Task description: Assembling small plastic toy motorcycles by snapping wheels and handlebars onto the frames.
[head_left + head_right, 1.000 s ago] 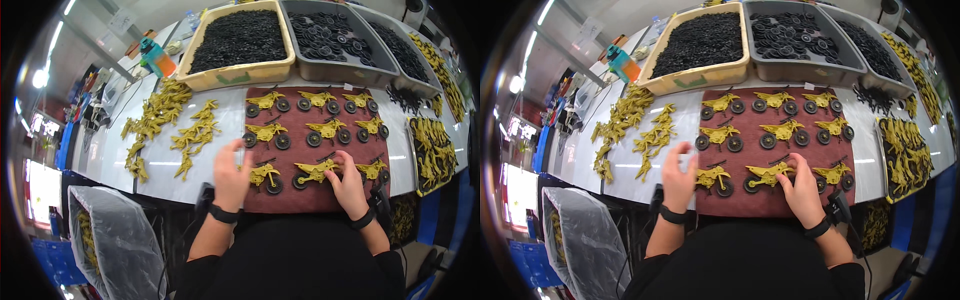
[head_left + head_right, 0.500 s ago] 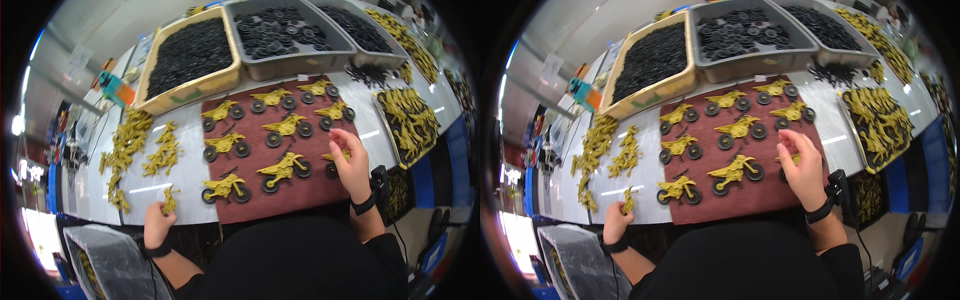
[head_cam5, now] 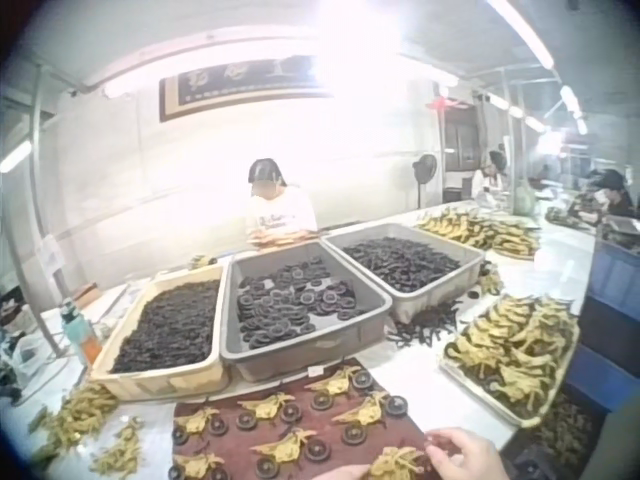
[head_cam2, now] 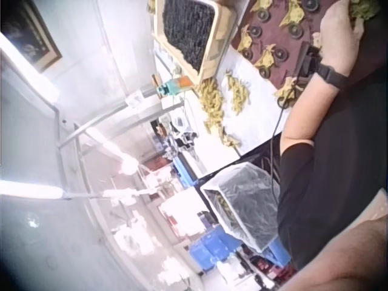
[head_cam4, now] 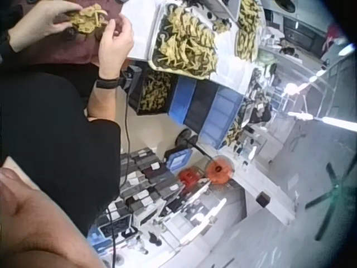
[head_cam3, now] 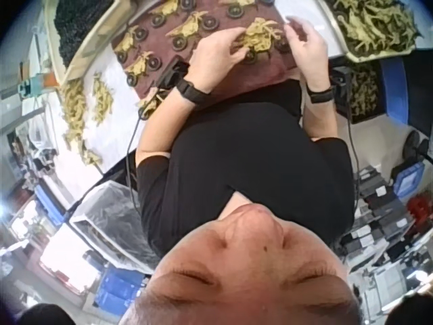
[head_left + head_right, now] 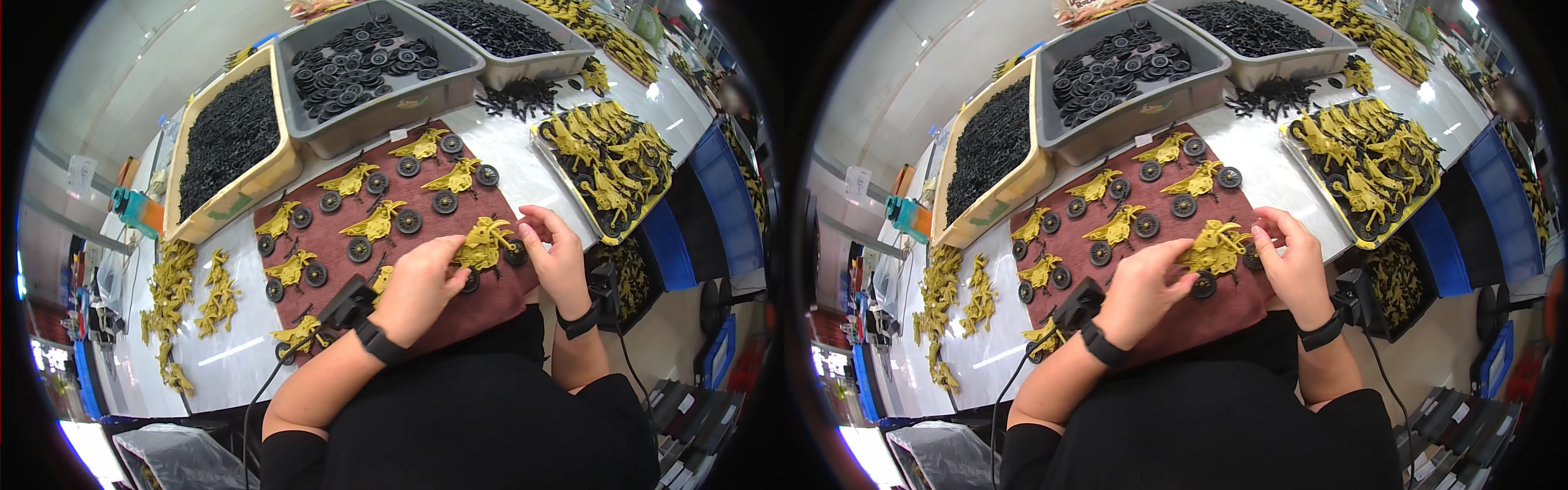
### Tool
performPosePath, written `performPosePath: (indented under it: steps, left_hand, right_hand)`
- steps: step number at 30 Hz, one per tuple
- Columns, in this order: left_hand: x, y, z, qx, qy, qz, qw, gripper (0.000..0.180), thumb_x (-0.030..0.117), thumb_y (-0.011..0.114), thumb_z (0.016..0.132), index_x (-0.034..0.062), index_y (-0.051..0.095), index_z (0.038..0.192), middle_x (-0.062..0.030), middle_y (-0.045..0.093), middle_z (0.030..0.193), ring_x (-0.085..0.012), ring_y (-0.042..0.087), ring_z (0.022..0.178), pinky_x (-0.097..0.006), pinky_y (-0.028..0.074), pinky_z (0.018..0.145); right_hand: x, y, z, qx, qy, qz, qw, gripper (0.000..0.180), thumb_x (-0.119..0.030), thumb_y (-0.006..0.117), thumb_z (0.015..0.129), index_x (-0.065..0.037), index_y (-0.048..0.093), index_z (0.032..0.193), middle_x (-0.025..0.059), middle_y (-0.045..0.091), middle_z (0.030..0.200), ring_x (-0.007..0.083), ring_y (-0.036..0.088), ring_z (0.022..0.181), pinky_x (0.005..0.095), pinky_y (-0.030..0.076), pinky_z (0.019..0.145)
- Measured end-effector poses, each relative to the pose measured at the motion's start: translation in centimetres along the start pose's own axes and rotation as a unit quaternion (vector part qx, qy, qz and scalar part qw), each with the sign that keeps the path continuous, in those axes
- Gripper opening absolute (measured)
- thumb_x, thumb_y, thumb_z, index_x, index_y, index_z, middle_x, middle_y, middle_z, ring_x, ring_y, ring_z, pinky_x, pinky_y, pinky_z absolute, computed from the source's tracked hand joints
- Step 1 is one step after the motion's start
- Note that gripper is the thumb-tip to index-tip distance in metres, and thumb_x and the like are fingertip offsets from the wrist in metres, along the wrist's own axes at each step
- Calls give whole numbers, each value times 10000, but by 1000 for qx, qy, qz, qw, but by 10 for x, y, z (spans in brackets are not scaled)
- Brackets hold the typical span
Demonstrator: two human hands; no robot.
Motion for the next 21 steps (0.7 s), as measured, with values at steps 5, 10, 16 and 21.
performPosePath:
  steps: [5, 10, 16, 21]
  left_hand:
    - [1, 33, 6, -27, 42, 70, 996, 370, 82, 698, 752, -27, 585, 1087, -191, 635, 1071, -328, 619, 986, -385, 511, 851]
    - [2, 40, 8, -53, 30, 92, 994, 360, 64, 684, 757, -37, 573, 1084, -201, 627, 1079, -338, 612, 991, -389, 502, 864]
    - [3, 45, 8, -74, 5, 94, 993, 353, 48, 671, 764, -43, 571, 1089, -207, 625, 1089, -339, 611, 993, -396, 502, 861]
    - [6, 46, 11, -92, -19, 127, 987, 364, 43, 664, 770, -55, 579, 1111, -214, 622, 1101, -347, 610, 991, -399, 501, 863]
  right_hand:
    - [17, -14, -4, 19, 21, -2, 1000, 225, -98, 620, 883, 1, 631, 1085, 94, 666, 886, 134, 622, 747, 259, 496, 653]
    - [25, -19, -2, 21, 39, 7, 999, 213, -100, 622, 885, -2, 636, 1072, 98, 668, 897, 132, 621, 744, 259, 497, 639]
    - [27, -17, 0, 11, 38, 14, 999, 191, -97, 622, 886, -1, 649, 1049, 100, 662, 933, 137, 628, 757, 259, 504, 643]
    - [25, -14, -2, -11, 11, 4, 1000, 185, -97, 624, 883, -3, 653, 1041, 106, 657, 938, 159, 639, 775, 258, 506, 645]
Point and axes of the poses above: each hand's wrist, its own z-axis towards the middle knuckle, its own y-axis out of the palm, x = y × z, the point moved 2 cm from there along z, towards the middle knuckle
